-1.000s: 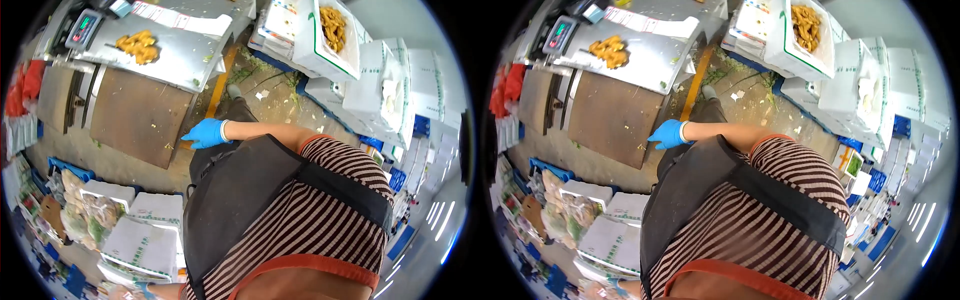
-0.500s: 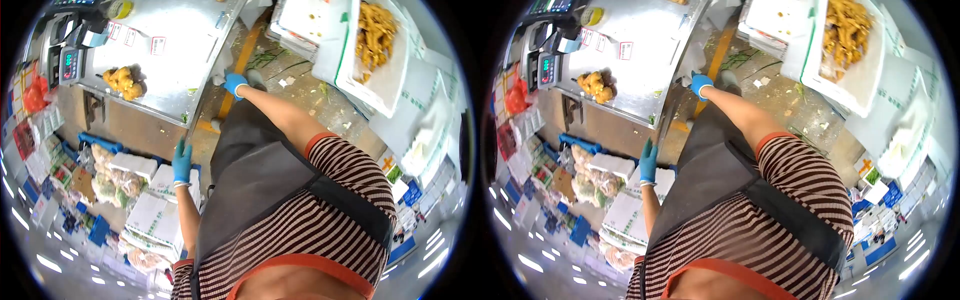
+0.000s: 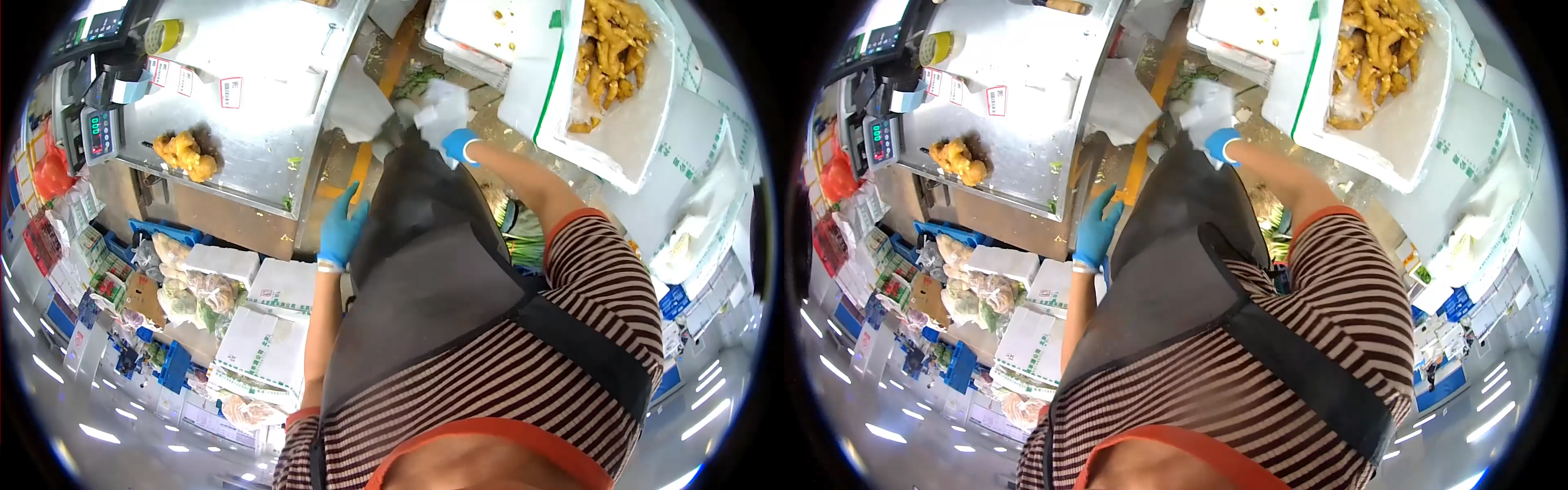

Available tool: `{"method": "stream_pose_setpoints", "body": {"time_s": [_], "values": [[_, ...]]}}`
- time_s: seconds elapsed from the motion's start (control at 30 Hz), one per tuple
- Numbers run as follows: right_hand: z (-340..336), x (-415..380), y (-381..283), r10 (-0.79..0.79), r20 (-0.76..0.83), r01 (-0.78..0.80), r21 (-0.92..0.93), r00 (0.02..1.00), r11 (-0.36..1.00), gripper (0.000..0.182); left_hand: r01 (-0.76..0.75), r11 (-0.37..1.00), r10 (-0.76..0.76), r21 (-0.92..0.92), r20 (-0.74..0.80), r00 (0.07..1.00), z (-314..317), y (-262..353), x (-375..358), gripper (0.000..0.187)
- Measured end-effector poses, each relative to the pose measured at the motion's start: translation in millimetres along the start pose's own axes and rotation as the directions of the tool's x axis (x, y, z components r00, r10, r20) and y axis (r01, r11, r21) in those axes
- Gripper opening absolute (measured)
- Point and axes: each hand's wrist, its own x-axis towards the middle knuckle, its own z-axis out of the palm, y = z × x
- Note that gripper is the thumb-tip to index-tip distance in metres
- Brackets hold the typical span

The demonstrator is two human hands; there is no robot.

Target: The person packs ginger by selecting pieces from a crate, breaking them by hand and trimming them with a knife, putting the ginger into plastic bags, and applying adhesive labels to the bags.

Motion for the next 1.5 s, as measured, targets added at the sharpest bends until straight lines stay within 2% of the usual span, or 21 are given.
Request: {"method": "stream_pose_setpoints", "body": {"time_s": [0.03,0.13,0.3,0.4,0.47,0.53,0.63,0.73,0.8,0.87,0.9,0.97,1.07,1.2,1.23,1.27,1.33,1.4,1.43,1.47,1.5], "values": [[1,-23,13,0.068,0.158,-0.084,0.095,0.985,0.992,0.031,0.056,0.995,-0.052,-0.085,0.047,0.998,6,3,11,0.050],[-7,-45,2,-0.107,-0.014,0.103,0.403,0.994,0.909,0.034,0.179,0.948,-0.131,-0.262,0.190,0.973,16,30,43,0.048],[-75,-103,-106,-0.244,-0.153,0.270,0.173,0.957,0.947,0.020,0.450,0.807,-0.330,-0.382,0.340,0.881,39,36,76,0.038],[-78,-122,-137,-0.262,-0.243,0.285,0.065,0.934,0.956,0.024,0.185,0.754,-0.132,-0.630,0.131,0.983,40,16,74,0.027],[-74,-129,-143,-0.139,-0.430,0.312,0.365,0.892,0.877,0.040,-0.038,0.895,0.032,-0.445,-0.021,0.999,23,30,57,0.024],[-82,-138,-156,0.158,-0.372,0.271,0.855,0.915,0.442,0.052,-0.001,0.744,-0.001,-0.668,-0.004,1.000,14,47,39,0.025],[-81,-147,-171,0.160,-0.329,0.205,0.831,0.931,0.518,0.048,-0.102,0.950,0.118,-0.294,0.038,0.992,13,61,16,0.026],[-31,-117,-139,0.123,-0.696,0.363,0.507,0.707,0.782,0.033,-0.331,0.872,0.397,-0.361,0.124,0.909,15,74,-4,0.018],[-60,-176,-140,0.359,-0.421,0.492,0.861,0.833,-0.133,0.030,-0.421,0.896,0.430,-0.140,0.039,0.902,-18,61,9,0.017],[-112,-237,-143,0.263,-0.455,0.493,0.516,0.851,-0.701,0.028,-0.107,0.706,0.117,-0.700,-0.034,0.993,-51,28,41,0.018],[-129,-250,-147,0.218,-0.348,0.374,0.485,0.912,-0.790,0.029,-0.163,0.838,0.119,-0.520,-0.117,0.986,-57,29,42,0.018],[-131,-239,-145,0.320,-0.346,0.467,0.551,0.882,-0.692,0.029,-0.199,0.976,0.168,-0.086,-0.279,0.946,-63,35,41,0.020],[-148,-216,-127,0.380,-0.582,0.685,0.688,0.719,-0.242,0.030,-0.464,0.673,0.725,0.576,-0.389,0.569,-37,97,-3,0.060],[-183,-219,-133,0.115,-0.832,0.781,0.551,0.543,0.295,0.032,-0.686,0.639,0.765,0.348,-0.381,0.520,1,191,-14,0.063],[-193,-232,-136,0.090,-0.724,0.714,0.690,0.684,0.117,0.030,-0.711,0.680,0.717,0.177,-0.362,0.595,10,185,12,0.063],[-207,-244,-128,0.033,-0.648,0.630,0.749,0.761,0.205,0.025,-0.709,0.705,0.671,0.003,-0.326,0.666,17,199,25,0.064],[-220,-241,-73,-0.021,-0.626,0.625,0.775,0.780,0.095,0.024,-0.714,0.698,0.668,-0.058,-0.307,0.678,31,227,40,0.062],[-244,-254,4,0.000,-0.843,0.736,0.469,0.537,0.488,0.039,-0.649,0.760,0.611,-0.020,-0.317,0.725,33,238,53,0.062],[-244,-246,55,0.118,-0.868,0.767,0.483,0.482,0.423,0.042,-0.520,0.854,0.491,-0.011,-0.314,0.813,29,244,61,0.063],[-238,-227,108,0.316,-0.687,0.755,0.616,0.654,-0.223,0.047,-0.484,0.874,0.473,0.050,-0.325,0.819,30,249,68,0.064],[-230,-204,168,0.343,-0.503,0.559,0.377,0.793,-0.739,0.053,-0.446,0.888,0.456,0.111,-0.335,0.824,34,252,77,0.064]]}}
